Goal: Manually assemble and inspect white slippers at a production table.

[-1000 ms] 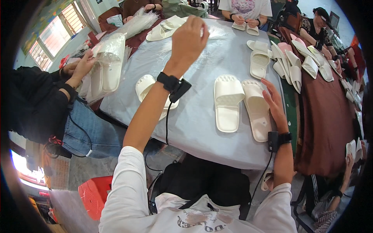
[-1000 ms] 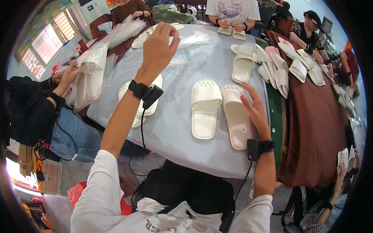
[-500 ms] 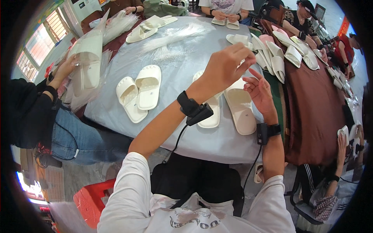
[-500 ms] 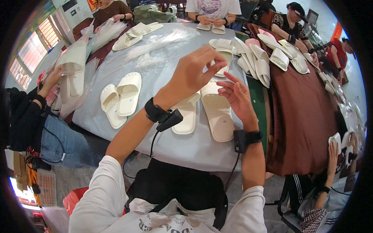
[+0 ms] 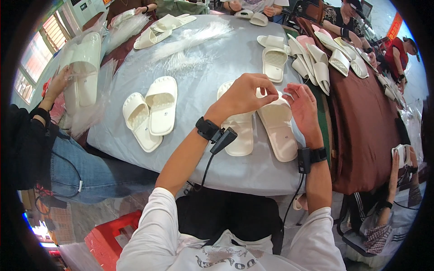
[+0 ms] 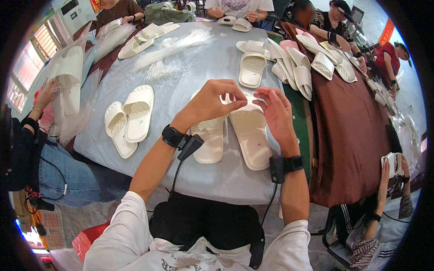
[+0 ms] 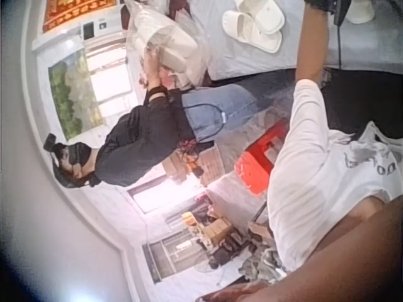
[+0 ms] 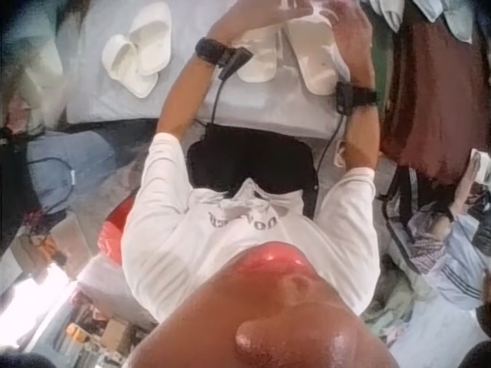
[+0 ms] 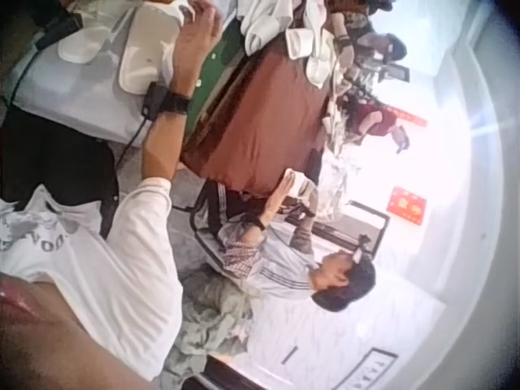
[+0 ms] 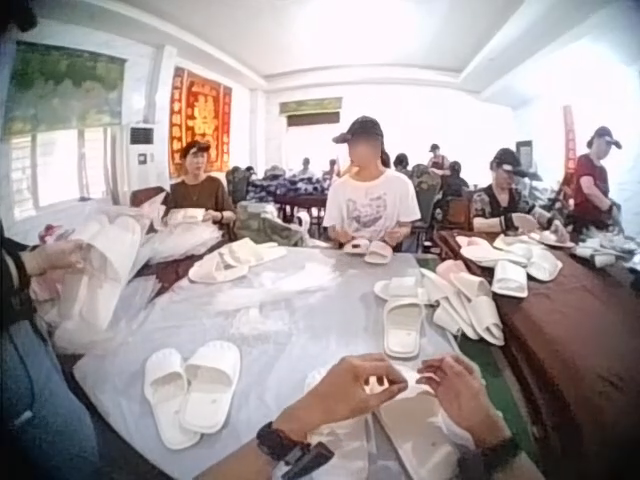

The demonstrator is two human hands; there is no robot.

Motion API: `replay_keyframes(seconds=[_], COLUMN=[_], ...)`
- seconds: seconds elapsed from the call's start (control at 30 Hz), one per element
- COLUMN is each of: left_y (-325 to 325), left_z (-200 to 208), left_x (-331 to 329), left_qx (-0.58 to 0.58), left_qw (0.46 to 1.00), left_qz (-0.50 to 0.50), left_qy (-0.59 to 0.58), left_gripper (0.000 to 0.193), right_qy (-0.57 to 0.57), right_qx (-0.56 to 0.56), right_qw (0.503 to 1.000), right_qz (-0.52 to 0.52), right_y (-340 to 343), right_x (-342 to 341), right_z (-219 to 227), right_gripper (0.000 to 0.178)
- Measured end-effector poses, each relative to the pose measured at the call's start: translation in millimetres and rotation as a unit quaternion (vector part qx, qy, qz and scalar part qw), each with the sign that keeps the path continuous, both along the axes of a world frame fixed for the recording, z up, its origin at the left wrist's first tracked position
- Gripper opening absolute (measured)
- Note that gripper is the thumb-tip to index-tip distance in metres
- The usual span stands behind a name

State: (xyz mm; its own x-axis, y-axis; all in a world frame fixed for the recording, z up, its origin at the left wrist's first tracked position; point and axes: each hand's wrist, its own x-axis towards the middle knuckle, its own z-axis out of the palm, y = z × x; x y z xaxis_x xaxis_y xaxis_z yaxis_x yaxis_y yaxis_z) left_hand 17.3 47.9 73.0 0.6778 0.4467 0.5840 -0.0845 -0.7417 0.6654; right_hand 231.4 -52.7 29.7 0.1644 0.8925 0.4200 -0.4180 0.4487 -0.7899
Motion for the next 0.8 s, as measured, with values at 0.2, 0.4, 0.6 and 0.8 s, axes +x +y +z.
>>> replay_keyframes(seconds=[0.2,0.4,0.6,0.8], left_y=[16.4,24.0,21.1,38.6], left_z=[-4.7,-16.1,-12.6,-31.4], left_x=[-23.7,-41.7,-48.2,-21.1], left_qx=[0.01,-0.012,0.06,0.003], left_qw=[0.993,0.978,0.961,0.996], left_qz=[-0.112,-0.18,-0.214,-0.022], left_qy=[0.042,0.1,0.162,0.086], left_gripper=[0.011,0.009,0.01,0.043], right_qy=[0.105,0.209,0.264,0.165], right_qx=[0.015,0.001,-0.013,-0.078], right_qw=[0.994,0.976,0.963,0.983], right_qz=[-0.028,-0.065,-0.044,0.032], right_y=[0.5,-1.6,-3.8,-11.5], right_x=[24.7,40.7,34.8,40.3], right_z=[-5.3,-10.2,-3.2,4.2], right_gripper=[0.02,0.019,0.019,0.019])
